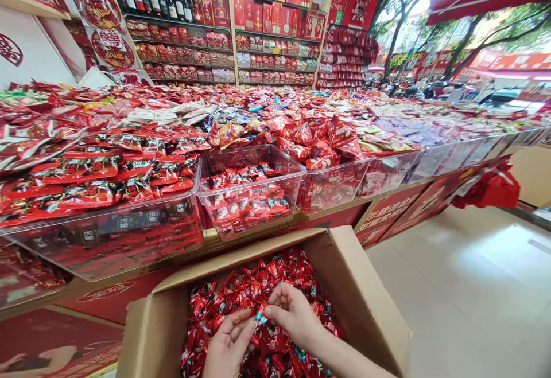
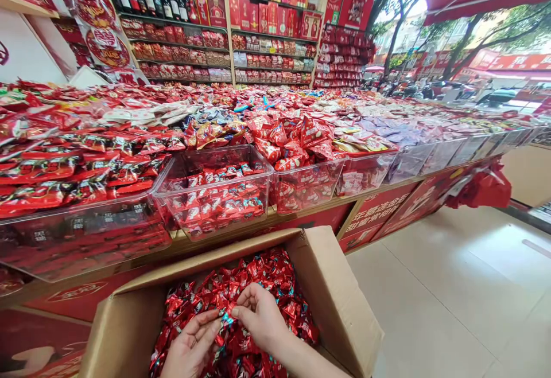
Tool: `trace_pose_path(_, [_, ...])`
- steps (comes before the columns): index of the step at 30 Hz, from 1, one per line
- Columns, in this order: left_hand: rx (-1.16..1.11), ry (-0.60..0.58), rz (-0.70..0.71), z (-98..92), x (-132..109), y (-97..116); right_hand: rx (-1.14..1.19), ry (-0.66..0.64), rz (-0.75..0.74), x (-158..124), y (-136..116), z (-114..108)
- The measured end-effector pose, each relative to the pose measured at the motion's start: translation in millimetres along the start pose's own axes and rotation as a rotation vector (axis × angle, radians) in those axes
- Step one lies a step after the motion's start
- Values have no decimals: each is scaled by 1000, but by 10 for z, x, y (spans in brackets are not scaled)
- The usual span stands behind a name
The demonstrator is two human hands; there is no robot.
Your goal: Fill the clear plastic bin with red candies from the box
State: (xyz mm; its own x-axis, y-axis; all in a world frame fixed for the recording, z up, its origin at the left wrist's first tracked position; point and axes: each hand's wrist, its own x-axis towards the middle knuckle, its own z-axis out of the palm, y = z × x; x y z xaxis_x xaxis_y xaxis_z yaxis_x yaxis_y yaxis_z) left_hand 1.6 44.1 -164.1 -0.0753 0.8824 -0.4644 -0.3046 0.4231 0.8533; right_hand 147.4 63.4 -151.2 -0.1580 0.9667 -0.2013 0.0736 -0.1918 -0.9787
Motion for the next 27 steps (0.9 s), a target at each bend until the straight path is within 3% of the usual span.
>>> trace_pose_path(3, [-76,21,-40,-1,13,-10,-375,58,-318,-70,-28,18])
trace_pose_path(5, [-124,29,-57,7,4,-19,-561,-25,-484,-121,-8,52])
trace_pose_path(9, [-186,9,-69,38,-50,-7,-817,-107,-567,-168,86,110])
trace_pose_path(12, [-216,-8,-87,33,-72,26,-847,-98,-602,-201,-45,41])
trace_pose_path(15, [-218,-8,-111,-8,-51,44,-745,-50,-746,-230,-588,-167])
trace_pose_path(18, [-188,-12,-149,-49,-19,31,-662,122,-945,-105,-1439,-441])
trace_pose_path(20, [-166,-31,-171,-64,-5,20,-644,251,-1004,122,-1982,-598])
trace_pose_path(23, [-137,-44,-176,-77,6,15,-741,200,-844,607,-2515,-726])
trace_pose_path(27, [-110,-13,-164,-88,20,3,-1118,-76,-486,1162,-2698,-706])
